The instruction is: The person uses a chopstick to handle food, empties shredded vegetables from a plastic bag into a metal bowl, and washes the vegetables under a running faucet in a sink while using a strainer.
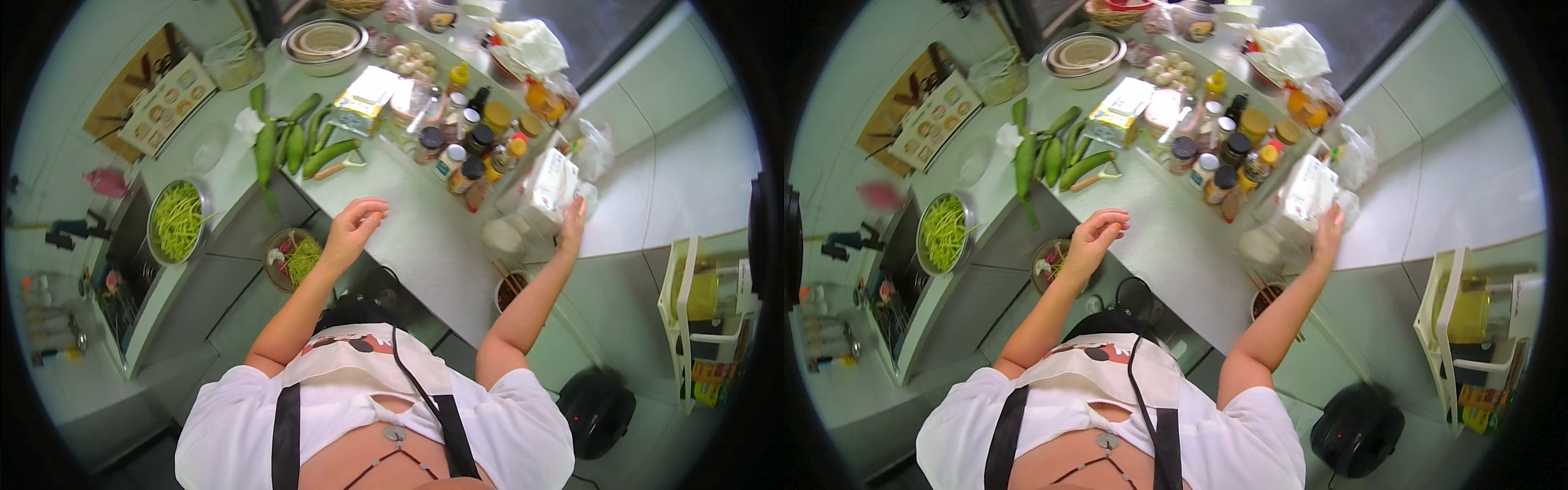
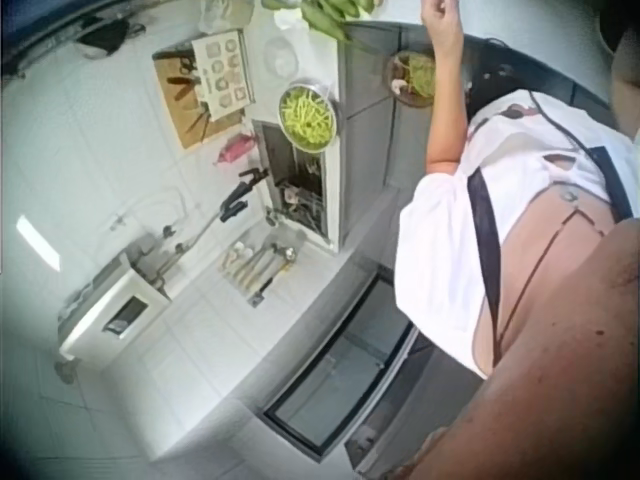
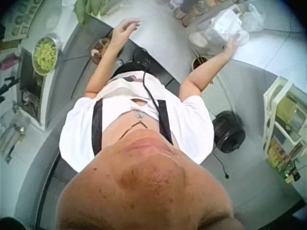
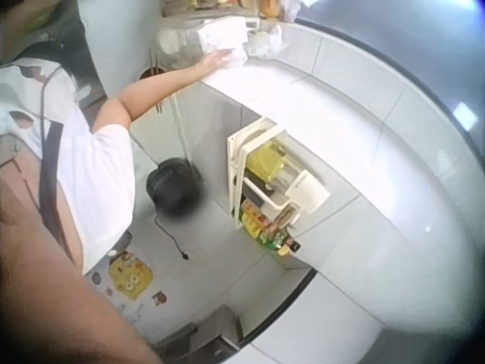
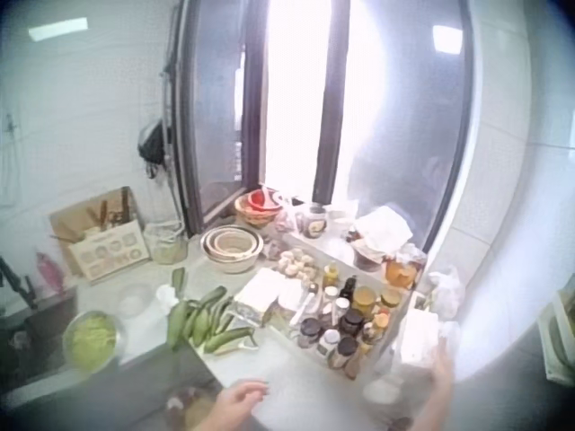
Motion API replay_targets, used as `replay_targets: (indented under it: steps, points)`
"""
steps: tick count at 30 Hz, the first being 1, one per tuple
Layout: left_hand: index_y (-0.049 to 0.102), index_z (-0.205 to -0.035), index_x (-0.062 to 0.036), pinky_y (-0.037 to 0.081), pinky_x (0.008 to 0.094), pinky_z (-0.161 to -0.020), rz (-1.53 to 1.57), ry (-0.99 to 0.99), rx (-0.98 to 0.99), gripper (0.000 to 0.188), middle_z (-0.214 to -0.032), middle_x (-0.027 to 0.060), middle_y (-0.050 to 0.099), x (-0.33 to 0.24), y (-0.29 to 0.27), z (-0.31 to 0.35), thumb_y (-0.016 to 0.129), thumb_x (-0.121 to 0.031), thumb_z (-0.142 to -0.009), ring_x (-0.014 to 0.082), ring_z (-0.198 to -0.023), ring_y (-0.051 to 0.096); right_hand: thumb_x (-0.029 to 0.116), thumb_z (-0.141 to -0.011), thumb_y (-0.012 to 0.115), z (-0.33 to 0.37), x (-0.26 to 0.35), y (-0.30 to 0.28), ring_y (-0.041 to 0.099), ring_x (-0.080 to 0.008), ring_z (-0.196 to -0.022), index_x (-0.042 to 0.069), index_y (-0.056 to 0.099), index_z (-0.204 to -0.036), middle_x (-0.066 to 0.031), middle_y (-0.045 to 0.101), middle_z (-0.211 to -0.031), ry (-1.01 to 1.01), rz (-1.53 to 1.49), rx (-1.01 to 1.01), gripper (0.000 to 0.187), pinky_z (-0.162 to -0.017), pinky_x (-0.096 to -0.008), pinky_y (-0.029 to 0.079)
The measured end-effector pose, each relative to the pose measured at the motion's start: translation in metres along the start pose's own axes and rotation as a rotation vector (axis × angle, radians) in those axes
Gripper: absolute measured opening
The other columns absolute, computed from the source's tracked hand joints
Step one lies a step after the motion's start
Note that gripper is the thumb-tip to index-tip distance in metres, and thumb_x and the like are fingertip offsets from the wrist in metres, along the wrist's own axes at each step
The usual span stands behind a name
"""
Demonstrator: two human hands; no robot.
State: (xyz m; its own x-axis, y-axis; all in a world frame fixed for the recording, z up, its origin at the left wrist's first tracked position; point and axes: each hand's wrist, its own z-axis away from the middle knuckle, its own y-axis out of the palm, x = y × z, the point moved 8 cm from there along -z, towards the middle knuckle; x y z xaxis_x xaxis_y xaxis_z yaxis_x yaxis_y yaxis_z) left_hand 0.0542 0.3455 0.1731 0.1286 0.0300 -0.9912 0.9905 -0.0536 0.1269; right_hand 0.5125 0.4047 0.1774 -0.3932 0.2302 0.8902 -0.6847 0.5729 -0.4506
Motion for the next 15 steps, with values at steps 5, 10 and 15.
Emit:
replay_targets:
  steps: [5,10,15]
  points:
    - [0.058,-0.097,0.0014,0.043,0.0249,-0.078,-0.141,0.083,-0.069,0.017,-0.101,0.0066,0.053,-0.013,-0.044,0.018,0.049,-0.006,-0.084,0.0128,-0.088,0.053,0.043,-0.085,0.045,0.047,0.047,-0.005,0.043,-0.0297,-0.112,-0.004,0.041,-0.12,-0.0211,0.043,-0.123,-0.23,0.348,-0.1,0.058,-0.093,-0.0364,0.033]
    - [0.059,-0.094,-0.0006,0.042,0.022,-0.074,-0.198,0.081,-0.201,0.015,-0.096,0.0032,0.055,-0.029,-0.099,0.054,0.05,-0.005,-0.083,0.0102,-0.083,0.053,0.022,-0.086,0.05,0.179,0.146,0.093,0.057,-0.0211,-0.086,-0.001,0.058,-0.1,-0.0112,0.061,-0.089,-0.396,0.124,0.317,0.028,-0.075,-0.029,0.044]
    - [0.061,-0.091,-0.0016,0.041,0.0206,-0.069,-0.27,0.113,-0.337,0.013,-0.091,0.0019,0.056,-0.043,-0.176,0.104,0.051,-0.007,-0.083,0.0078,-0.079,0.052,0.013,-0.086,0.05,0.355,0.171,0.239,0.06,-0.0104,-0.073,0.003,0.058,-0.099,-0.0035,0.061,-0.088,-0.23,-0.069,1.108,0.018,-0.062,-0.0211,0.044]
